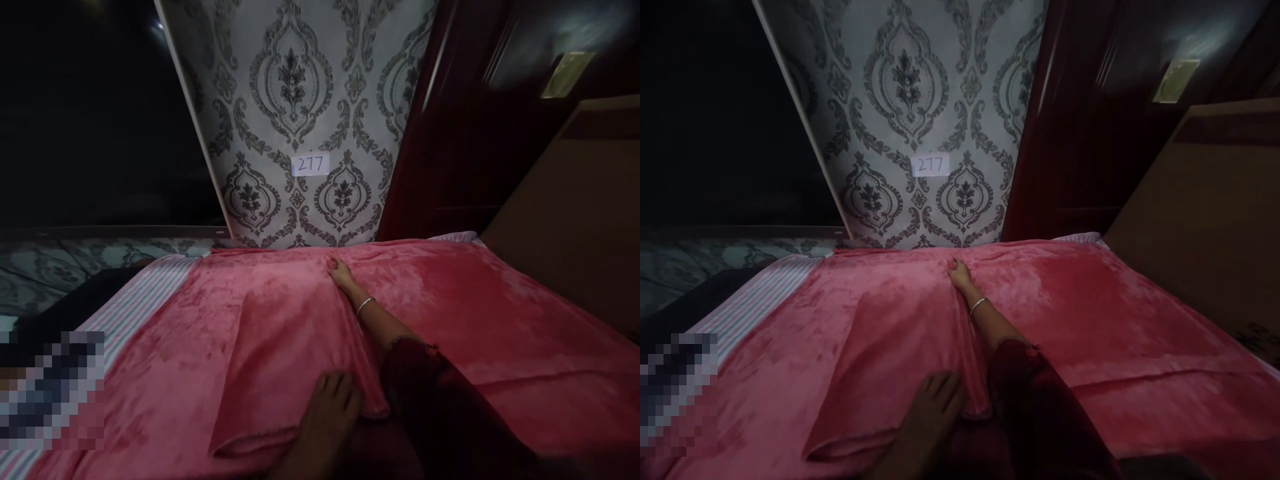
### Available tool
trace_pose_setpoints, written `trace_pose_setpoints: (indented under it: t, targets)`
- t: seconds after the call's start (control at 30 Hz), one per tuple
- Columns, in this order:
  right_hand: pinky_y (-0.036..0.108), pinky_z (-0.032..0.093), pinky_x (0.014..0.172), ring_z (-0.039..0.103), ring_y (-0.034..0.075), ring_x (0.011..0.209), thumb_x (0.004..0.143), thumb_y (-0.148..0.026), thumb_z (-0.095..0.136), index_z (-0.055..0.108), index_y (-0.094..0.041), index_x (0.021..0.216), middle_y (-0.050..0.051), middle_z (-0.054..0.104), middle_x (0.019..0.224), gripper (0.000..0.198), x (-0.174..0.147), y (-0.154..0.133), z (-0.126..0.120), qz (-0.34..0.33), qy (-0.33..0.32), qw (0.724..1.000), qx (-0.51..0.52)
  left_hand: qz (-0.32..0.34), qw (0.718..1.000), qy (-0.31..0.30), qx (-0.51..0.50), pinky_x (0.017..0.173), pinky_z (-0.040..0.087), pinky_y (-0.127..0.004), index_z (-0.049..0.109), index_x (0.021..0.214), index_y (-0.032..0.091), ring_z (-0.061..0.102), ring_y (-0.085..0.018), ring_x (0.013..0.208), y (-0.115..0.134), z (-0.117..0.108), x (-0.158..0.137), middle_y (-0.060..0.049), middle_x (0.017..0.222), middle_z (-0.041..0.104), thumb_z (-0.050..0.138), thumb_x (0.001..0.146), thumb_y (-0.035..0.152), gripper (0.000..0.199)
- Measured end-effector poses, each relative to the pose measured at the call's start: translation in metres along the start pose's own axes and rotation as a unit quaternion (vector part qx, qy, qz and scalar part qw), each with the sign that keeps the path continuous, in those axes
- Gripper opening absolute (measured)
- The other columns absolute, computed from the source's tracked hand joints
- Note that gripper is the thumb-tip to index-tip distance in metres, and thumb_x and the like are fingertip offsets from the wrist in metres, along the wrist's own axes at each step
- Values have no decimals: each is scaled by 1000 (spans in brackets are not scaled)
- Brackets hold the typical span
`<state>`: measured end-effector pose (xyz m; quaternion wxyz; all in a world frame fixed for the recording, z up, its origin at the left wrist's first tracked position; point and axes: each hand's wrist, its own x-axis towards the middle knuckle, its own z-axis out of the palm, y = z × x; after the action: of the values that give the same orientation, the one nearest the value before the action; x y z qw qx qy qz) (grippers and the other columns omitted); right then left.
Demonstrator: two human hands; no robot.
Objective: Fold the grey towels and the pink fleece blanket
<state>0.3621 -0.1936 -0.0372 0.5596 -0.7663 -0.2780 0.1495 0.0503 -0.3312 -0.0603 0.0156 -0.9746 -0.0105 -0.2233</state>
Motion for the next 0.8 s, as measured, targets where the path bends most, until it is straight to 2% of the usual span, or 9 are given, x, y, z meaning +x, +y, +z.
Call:
trace_pose_setpoints:
  t: [0.23,0.33,0.4,0.5,0.57,0.63,0.7,0.8]
  targets:
    - [37,53,96,66,23,109,76,-22,68,52,-17,142,12,67,128,68,-22,-1,-16,2,-27,1000,-3,-14,998,-10,-67,95,48,-42,63,123,16,59,-26,110,4,-10,3,-12,123,69,56,92,14,32]
    - [40,50,100,64,26,114,75,-27,70,51,-17,144,12,66,130,72,-49,5,-30,-8,-40,999,-6,-26,996,-35,-80,96,49,-44,64,121,15,58,-27,113,8,-15,8,-13,125,67,56,90,11,32]
    - [41,49,103,62,27,117,73,-29,72,49,-17,146,11,64,133,77,-73,10,-42,-40,-52,998,-15,-42,993,-53,-100,100,48,-45,64,122,16,58,-27,116,12,-21,10,-14,126,67,55,89,9,35]
    - [42,47,104,61,28,118,73,-30,73,46,-15,149,12,62,135,82,-110,17,-61,-82,-67,993,-47,-59,979,-78,-177,107,47,-47,61,131,17,58,-28,122,9,-43,13,-14,133,65,61,89,18,42]
    - [42,49,103,63,29,116,74,-31,73,42,-14,151,13,63,134,85,-131,18,-70,-83,-75,991,-70,-65,963,-85,-247,108,47,-43,58,137,19,59,-25,124,-5,-64,15,-11,136,65,58,93,28,44]
    - [43,49,103,62,29,117,75,-32,72,39,-15,154,13,62,136,87,-145,15,-74,-85,-80,989,-94,-89,954,-83,-274,108,48,-38,57,138,22,60,-20,124,-32,-85,19,-7,136,65,43,100,32,42]
    - [43,45,108,58,30,125,76,-30,71,37,-15,155,14,57,143,87,-155,11,-71,-96,-73,986,-116,-145,962,-71,-221,113,43,-41,56,140,20,56,-21,130,-65,-100,22,-8,141,62,33,103,32,46]
    - [42,38,115,49,29,136,78,-21,65,35,-15,156,14,49,151,83,-164,8,-63,-126,-59,979,-146,-231,964,-105,-85,121,30,-52,45,149,9,37,-30,147,-108,-99,24,-17,156,44,38,100,36,56]
